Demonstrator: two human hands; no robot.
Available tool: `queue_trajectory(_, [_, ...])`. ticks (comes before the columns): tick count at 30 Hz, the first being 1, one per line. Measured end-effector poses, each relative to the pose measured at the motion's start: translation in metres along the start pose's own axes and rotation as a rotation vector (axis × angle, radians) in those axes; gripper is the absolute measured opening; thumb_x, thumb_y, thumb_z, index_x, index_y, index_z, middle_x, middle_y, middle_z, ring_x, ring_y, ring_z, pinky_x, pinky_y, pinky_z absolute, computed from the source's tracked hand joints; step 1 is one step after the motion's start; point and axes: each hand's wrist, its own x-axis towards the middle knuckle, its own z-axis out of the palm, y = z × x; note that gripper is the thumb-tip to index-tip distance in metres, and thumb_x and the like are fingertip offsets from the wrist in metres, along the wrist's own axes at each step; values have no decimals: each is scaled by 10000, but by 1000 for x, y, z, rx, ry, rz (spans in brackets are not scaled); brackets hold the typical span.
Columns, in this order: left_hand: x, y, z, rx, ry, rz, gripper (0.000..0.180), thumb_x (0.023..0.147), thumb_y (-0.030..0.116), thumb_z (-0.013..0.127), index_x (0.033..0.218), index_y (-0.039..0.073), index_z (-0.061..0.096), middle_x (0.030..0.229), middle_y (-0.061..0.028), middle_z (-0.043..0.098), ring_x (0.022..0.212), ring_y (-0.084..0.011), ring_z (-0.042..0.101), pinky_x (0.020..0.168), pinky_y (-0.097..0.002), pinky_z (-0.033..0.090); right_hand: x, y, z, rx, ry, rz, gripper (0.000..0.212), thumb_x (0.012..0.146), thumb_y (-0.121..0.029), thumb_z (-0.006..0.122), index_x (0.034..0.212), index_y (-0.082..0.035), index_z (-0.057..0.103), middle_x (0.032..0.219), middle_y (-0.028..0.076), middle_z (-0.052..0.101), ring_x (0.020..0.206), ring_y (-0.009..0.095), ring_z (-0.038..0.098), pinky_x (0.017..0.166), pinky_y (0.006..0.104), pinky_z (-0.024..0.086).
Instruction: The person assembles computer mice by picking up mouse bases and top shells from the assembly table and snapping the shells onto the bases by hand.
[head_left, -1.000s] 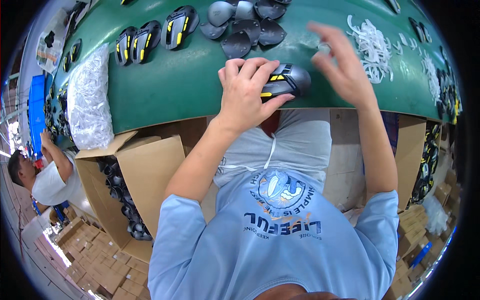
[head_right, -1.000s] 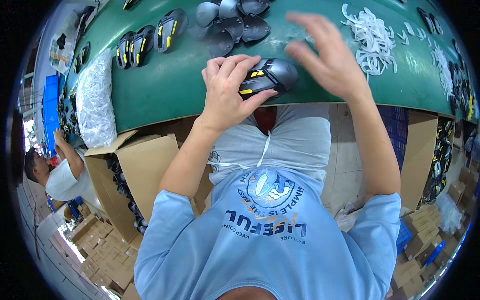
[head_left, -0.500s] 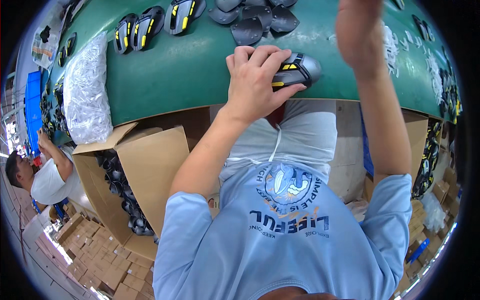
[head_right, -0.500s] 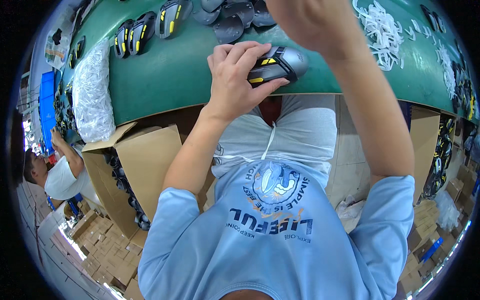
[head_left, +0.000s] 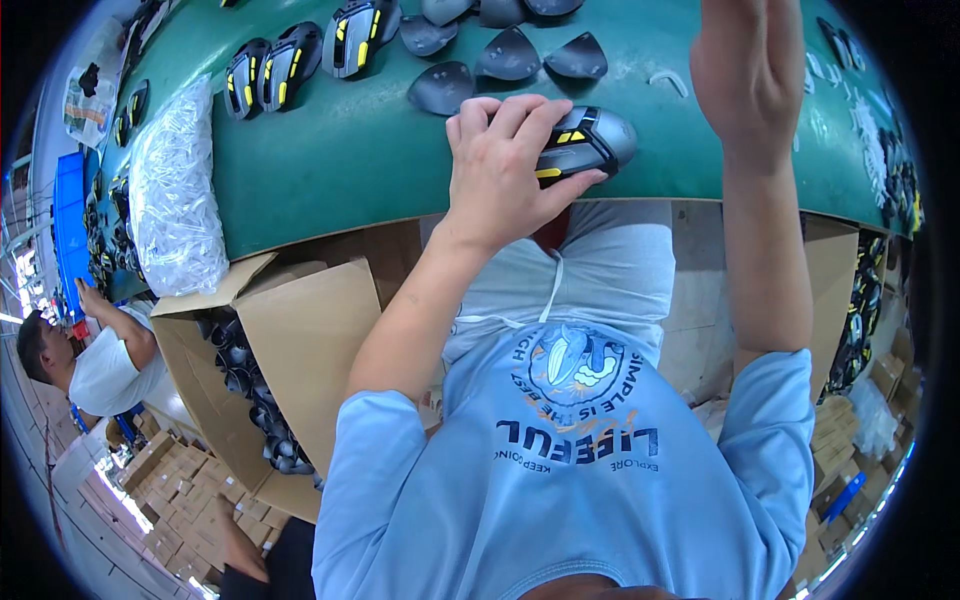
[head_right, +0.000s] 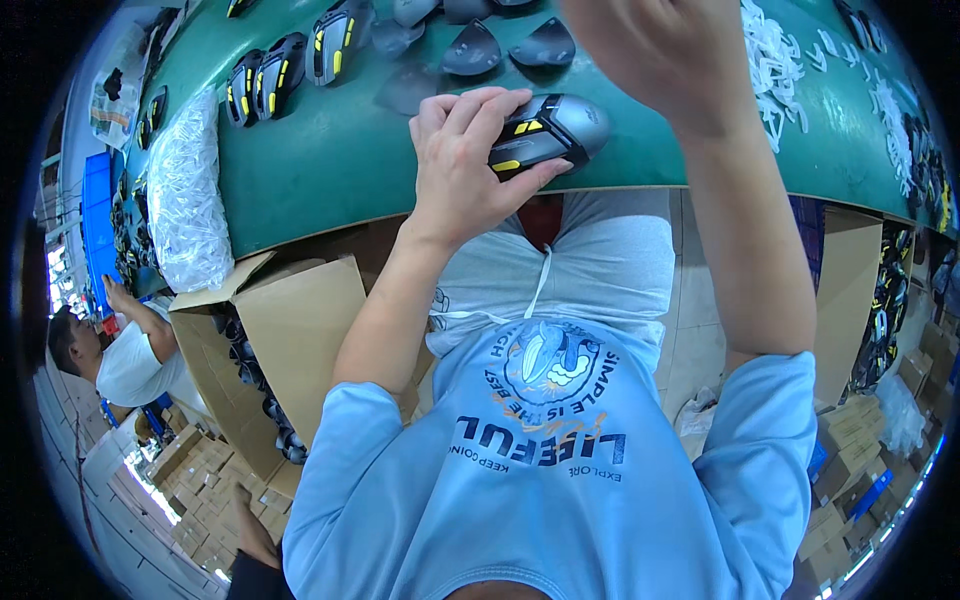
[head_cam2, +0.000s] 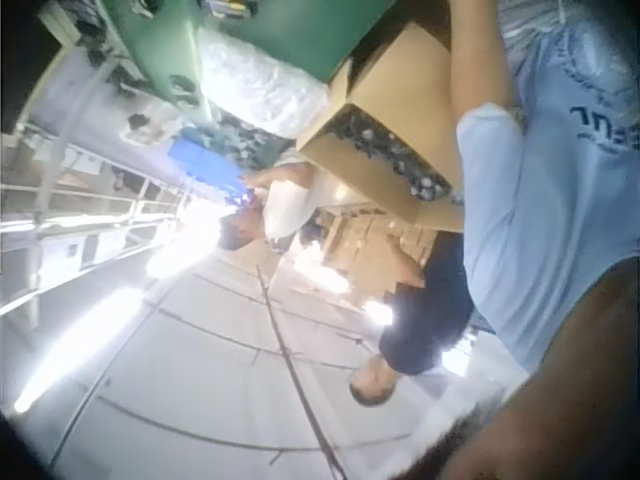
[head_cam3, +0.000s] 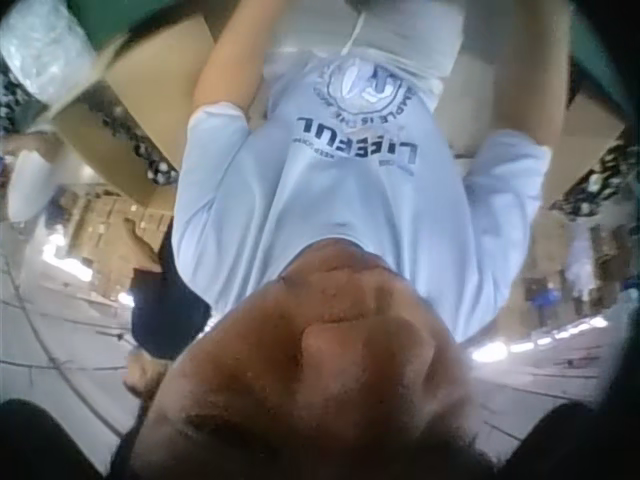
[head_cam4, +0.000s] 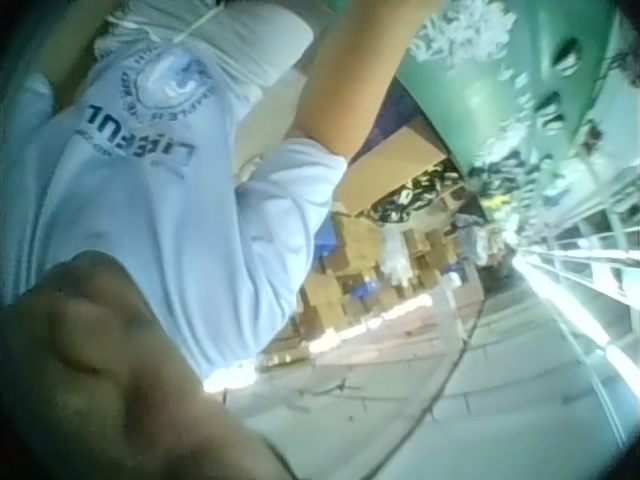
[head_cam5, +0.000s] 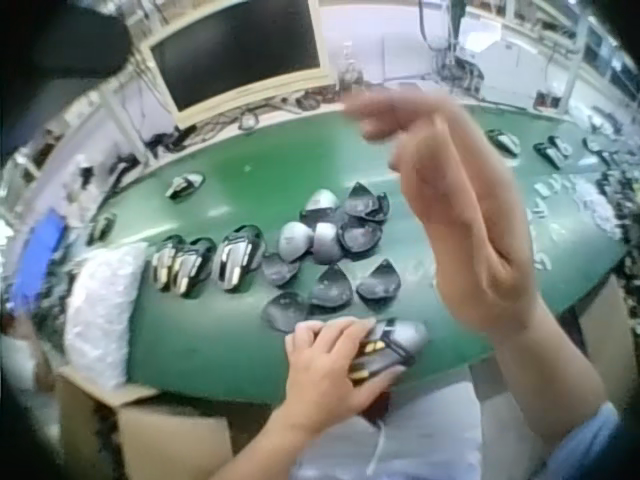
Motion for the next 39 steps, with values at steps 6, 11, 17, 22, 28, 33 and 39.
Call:
queue_trajectory(6, [1, 3, -4, -18, -19, -26, 677, 720, 448, 929, 1279, 132, 714, 1226, -40, 684, 1096, -294, 531, 971, -424, 406, -108, 2, -33, -223, -111, 556, 418, 947, -267, 772, 1294, -47, 696, 1290, 145, 671, 1223, 306, 633, 1029, 384, 496])
queue_trajectory(11, [0, -1, -4, -65, -8, 5, 660, 736, 442, 918, 1277, 118, 723, 1228, -53, 694, 1075, -289, 537, 966, -422, 410, -148, -8, -17, -41, -385, 613, 711, 758, -350, 901, 1385, -102, 678, 1369, 129, 666, 1257, 338, 607, 1089, 442, 467])
queue_trajectory(17, [3, -8, -14, -105, -44, 109, 708, 766, 471, 883, 1313, 57, 705, 1238, -120, 682, 1080, -318, 543, 987, -459, 427, -146, -1, -4, -6, -472, 566, 714, 764, -383, 884, 1389, -108, 677, 1333, 70, 703, 1240, 317, 597, 1108, 458, 425])
queue_trajectory(22, [-1, -4, -17, -83, 1, 123, 736, 805, 515, 844, 1336, 32, 684, 1259, -148, 656, 1114, -355, 534, 1011, -468, 419, -151, -1, 3, 14, -290, 483, 689, 709, -293, 895, 1323, -49, 696, 1220, 98, 737, 1052, 309, 634, 970, 429, 506])
queue_trajectory(28, [28, 11, -51, 67, -32, 153, 760, 771, 535, 859, 1340, 62, 688, 1259, -102, 656, 1116, -343, 522, 1026, -467, 388, -169, -16, -1, -72, -37, 682, 733, 717, -251, 927, 1355, -17, 651, 1053, 89, 739, 885, 233, 607, 775, 340, 483])
queue_trajectory(33, [136, -50, -97, 295, 174, 228, 622, 788, 433, 869, 1219, 26, 683, 1154, -133, 710, 1099, -339, 609, 989, -467, 404, -176, -12, 3, 3, 131, 748, 554, 758, -98, 858, 1271, -4, 672, 980, 94, 743, 790, 229, 611, 707, 339, 479])
queue_trajectory(39, [261, -218, -63, 495, 206, -143, 653, 877, 575, 766, 1252, 43, 717, 1233, -176, 720, 1126, -380, 593, 1054, -488, 440, -154, -10, 4, 4, -143, 540, 352, 758, -125, 871, 1063, -11, 736, 865, 88, 736, 747, 264, 640, 672, 366, 496])
